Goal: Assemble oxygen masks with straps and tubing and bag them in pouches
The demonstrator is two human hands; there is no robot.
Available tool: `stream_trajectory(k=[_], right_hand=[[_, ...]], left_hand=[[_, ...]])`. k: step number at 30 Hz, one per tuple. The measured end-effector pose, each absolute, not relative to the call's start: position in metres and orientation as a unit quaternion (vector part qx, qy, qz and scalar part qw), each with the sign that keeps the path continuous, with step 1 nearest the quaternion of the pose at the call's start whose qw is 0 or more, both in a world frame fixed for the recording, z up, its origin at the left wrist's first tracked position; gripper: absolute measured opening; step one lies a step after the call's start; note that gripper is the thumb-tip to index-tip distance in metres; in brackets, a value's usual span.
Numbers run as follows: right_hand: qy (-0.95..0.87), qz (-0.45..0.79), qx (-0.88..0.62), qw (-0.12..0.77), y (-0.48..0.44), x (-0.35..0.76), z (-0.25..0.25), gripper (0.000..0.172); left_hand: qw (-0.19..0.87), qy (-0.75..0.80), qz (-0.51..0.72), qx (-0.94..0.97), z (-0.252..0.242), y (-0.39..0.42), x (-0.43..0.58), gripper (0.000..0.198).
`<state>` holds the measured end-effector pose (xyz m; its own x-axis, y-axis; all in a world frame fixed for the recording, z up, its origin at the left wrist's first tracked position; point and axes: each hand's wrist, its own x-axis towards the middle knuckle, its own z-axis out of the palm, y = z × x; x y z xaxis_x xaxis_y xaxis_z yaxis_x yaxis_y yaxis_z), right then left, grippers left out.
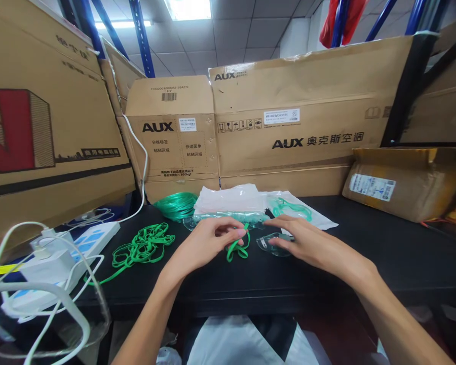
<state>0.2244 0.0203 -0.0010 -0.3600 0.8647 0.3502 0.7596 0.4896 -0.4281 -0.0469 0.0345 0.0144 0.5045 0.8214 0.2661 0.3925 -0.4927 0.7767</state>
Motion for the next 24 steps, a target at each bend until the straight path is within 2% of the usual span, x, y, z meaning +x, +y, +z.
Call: stream_trajectory(k=[5, 14, 17, 21, 24], right_hand=[[-0.86, 0.076, -0.403, 0.304, 0.008, 0.201, 0.012, 0.027], [-0.885, 0.113, -0.339, 0.299, 0.007, 0.174, -0.005, 0.035], [-0.881, 0.117, -0.349, 0.297, 0.01, 0.169, -0.009, 0.027], [-0.88, 0.113, -0.357, 0.293, 0.012, 0.17, -0.007, 0.019], [-0.878, 0.105, -0.359, 0.299, 0.013, 0.176, -0.002, 0.017]], left_hand=[[0.374, 0.365, 0.369, 0.769, 0.012, 0.039, -0.045, 0.032], [0.453, 0.322, 0.438, 0.707, 0.016, 0.036, -0.04, 0.031], [0.474, 0.321, 0.444, 0.69, 0.016, 0.035, -0.039, 0.032], [0.455, 0.342, 0.455, 0.685, 0.014, 0.04, -0.044, 0.035], [0.395, 0.385, 0.476, 0.685, 0.011, 0.048, -0.051, 0.037]])
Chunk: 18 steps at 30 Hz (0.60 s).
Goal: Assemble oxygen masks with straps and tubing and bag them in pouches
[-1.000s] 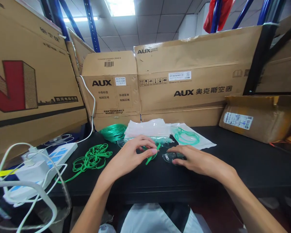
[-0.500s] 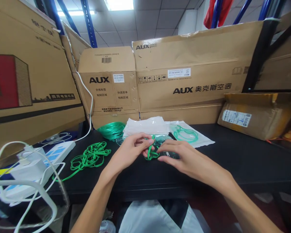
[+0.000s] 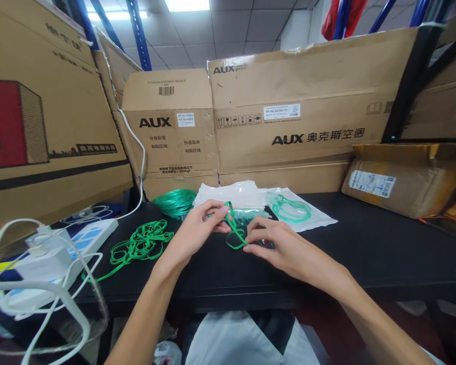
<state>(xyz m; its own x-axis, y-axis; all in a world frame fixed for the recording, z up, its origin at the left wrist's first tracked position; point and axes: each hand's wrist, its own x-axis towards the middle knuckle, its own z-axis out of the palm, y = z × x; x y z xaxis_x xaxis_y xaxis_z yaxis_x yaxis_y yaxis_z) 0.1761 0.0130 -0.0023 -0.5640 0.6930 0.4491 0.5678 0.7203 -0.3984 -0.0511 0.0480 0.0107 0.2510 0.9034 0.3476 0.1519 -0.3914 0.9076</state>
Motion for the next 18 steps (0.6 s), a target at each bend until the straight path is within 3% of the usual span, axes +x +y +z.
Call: stream_trajectory(k=[7, 12, 18], right_hand=[[-0.866, 0.091, -0.382, 0.311, 0.019, 0.191, -0.005, 0.019], [-0.859, 0.099, -0.394, 0.31, 0.022, 0.19, -0.012, 0.023], [-0.839, 0.109, -0.432, 0.312, 0.021, 0.191, 0.001, 0.019]], left_hand=[[0.138, 0.49, 0.469, 0.722, 0.012, 0.039, -0.051, 0.035], [0.222, 0.398, 0.345, 0.821, 0.012, 0.024, -0.032, 0.031], [0.217, 0.39, 0.303, 0.842, 0.005, 0.033, -0.03, 0.02]])
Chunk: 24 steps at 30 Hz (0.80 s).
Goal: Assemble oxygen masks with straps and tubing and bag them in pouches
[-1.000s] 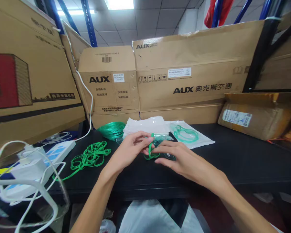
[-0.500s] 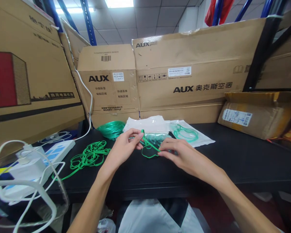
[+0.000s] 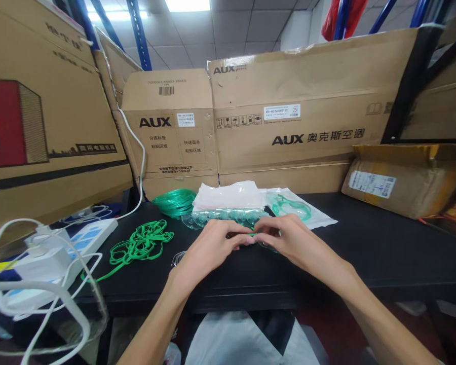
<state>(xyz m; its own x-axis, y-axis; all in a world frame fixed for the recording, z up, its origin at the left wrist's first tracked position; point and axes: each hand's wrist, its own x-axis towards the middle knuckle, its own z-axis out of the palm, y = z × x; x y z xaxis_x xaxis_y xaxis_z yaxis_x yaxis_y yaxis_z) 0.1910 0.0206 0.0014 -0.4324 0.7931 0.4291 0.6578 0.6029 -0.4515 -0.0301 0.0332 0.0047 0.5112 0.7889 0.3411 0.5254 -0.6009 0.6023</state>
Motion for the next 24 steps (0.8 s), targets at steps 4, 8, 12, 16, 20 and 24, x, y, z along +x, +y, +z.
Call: stream_trajectory(k=[4, 8, 12, 16, 20, 24], right_hand=[[-0.83, 0.032, -0.457, 0.318, 0.023, 0.207, 0.009, 0.026], [-0.816, 0.066, -0.519, 0.245, 0.028, 0.229, 0.0, 0.046], [-0.812, 0.11, -0.528, 0.222, 0.037, 0.232, -0.006, 0.044], [-0.775, 0.143, -0.502, 0.358, 0.041, 0.223, 0.005, 0.044], [-0.723, 0.264, -0.45, 0.453, 0.034, 0.217, 0.016, 0.046], [-0.708, 0.309, -0.423, 0.474, 0.027, 0.215, 0.018, 0.045]], left_hand=[[0.183, 0.403, 0.318, 0.839, 0.007, 0.035, -0.036, 0.02], [0.202, 0.402, 0.326, 0.831, 0.008, 0.034, -0.039, 0.024], [0.224, 0.401, 0.327, 0.826, 0.01, 0.032, -0.039, 0.028], [0.245, 0.397, 0.34, 0.817, 0.012, 0.033, -0.039, 0.032], [0.268, 0.387, 0.36, 0.806, 0.013, 0.032, -0.038, 0.036], [0.269, 0.389, 0.369, 0.8, 0.015, 0.029, -0.038, 0.038]])
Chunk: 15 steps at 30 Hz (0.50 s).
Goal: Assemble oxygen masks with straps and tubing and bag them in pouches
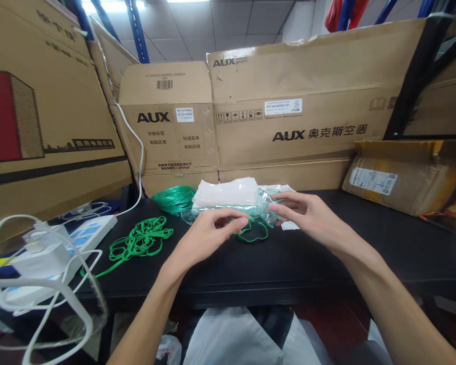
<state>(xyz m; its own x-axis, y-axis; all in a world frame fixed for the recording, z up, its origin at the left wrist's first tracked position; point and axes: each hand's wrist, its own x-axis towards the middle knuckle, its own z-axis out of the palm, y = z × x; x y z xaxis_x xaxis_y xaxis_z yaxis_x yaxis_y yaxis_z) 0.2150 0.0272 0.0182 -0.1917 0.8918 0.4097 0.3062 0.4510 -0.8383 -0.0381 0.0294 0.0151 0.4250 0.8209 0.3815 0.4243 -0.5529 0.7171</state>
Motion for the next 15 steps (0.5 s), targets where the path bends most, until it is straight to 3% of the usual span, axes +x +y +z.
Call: stream_trajectory(k=[15], right_hand=[[-0.699, 0.353, -0.4, 0.477, 0.0263, 0.2074, 0.0176, 0.043]], left_hand=[[0.285, 0.378, 0.368, 0.8, 0.0173, 0.0274, -0.038, 0.035]])
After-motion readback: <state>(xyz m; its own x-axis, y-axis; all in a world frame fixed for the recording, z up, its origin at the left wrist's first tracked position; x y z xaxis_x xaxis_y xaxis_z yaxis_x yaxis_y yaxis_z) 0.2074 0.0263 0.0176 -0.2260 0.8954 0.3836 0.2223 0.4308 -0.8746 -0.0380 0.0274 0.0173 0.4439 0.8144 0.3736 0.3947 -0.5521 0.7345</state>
